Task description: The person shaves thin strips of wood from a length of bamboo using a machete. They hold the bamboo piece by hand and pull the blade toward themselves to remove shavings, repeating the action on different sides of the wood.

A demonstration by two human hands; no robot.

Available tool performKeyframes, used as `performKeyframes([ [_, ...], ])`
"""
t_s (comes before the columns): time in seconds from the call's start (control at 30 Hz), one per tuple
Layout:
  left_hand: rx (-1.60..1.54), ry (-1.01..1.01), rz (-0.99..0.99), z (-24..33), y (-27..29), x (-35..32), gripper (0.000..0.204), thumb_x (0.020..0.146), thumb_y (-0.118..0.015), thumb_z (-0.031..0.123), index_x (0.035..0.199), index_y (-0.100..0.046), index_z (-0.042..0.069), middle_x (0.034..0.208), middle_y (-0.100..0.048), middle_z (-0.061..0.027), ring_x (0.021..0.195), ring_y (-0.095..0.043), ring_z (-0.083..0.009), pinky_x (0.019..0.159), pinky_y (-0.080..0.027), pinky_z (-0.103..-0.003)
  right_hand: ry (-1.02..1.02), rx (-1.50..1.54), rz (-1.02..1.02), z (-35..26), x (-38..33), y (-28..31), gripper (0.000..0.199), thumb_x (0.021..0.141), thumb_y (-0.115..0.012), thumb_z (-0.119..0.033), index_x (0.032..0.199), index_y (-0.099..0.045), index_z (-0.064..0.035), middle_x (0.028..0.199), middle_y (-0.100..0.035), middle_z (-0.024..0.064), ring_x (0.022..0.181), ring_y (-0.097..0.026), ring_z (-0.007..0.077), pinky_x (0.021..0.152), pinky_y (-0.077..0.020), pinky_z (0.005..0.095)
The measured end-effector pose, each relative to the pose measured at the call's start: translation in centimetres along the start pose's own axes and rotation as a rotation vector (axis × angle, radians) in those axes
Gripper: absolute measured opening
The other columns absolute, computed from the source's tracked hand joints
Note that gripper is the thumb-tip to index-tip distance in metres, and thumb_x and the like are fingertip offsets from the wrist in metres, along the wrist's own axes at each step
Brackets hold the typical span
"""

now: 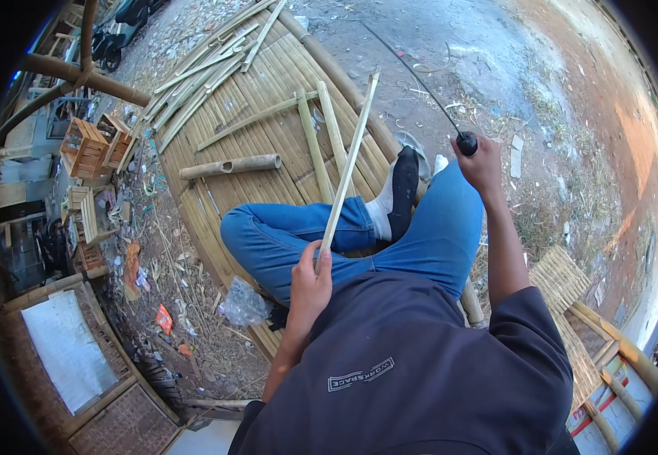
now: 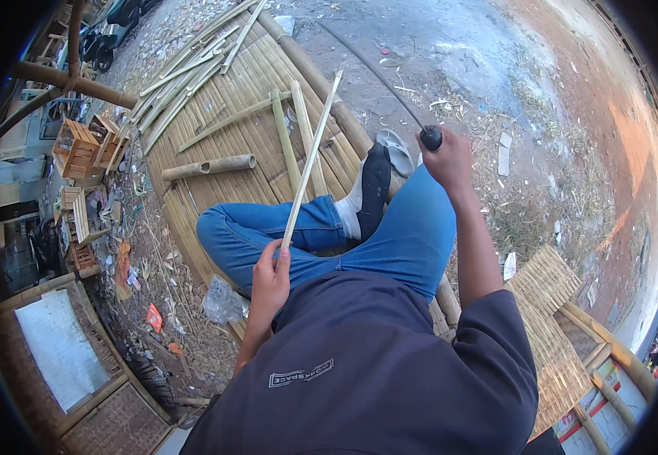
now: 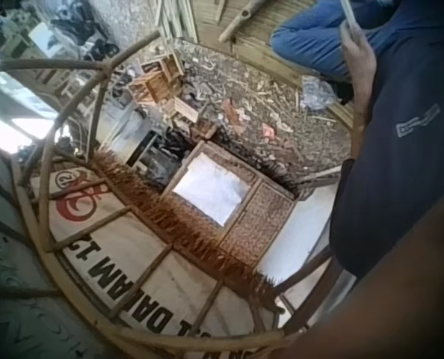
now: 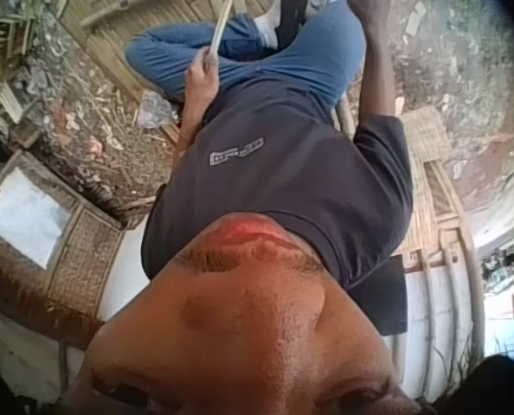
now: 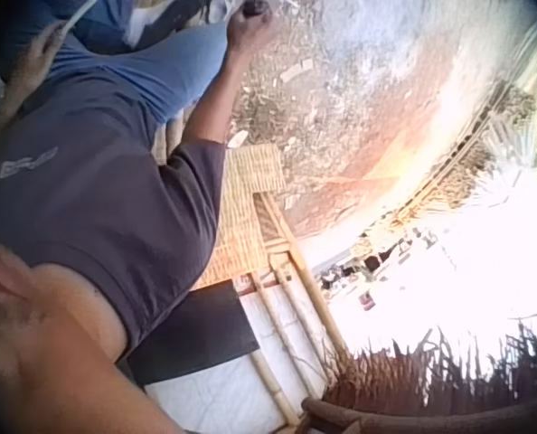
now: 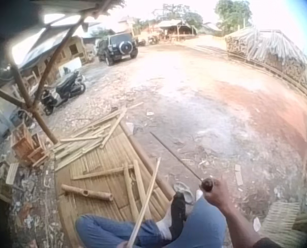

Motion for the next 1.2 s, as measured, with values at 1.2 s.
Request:
performKeyframes([
  [1.2,-0.045,-0.214,0.081,8.3,0.8,3.1,0.026,0.100,-0.061,0.020,0.110,-0.062,-0.003,0.066,-0.062,-0.0146,0.055,-0.060,-0.0175,0.054,-0.045,-0.035,0.449,-0.100,-0.117,-12.8,-3.0,-5.6,0.019,0.082,-0.073,-0.018,0.076,-0.057,-0.0097,0.064,-0.059,0.0113,0.059,-0.060,0.0357,0.054,-0.0446,0.0466],
])
Point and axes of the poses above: each hand's wrist, its own x-axis towards the middle knuckle, its own y-axis out of the back of the hand, z = x × y, the point moved 9 cm from there along x, towards the middle knuckle
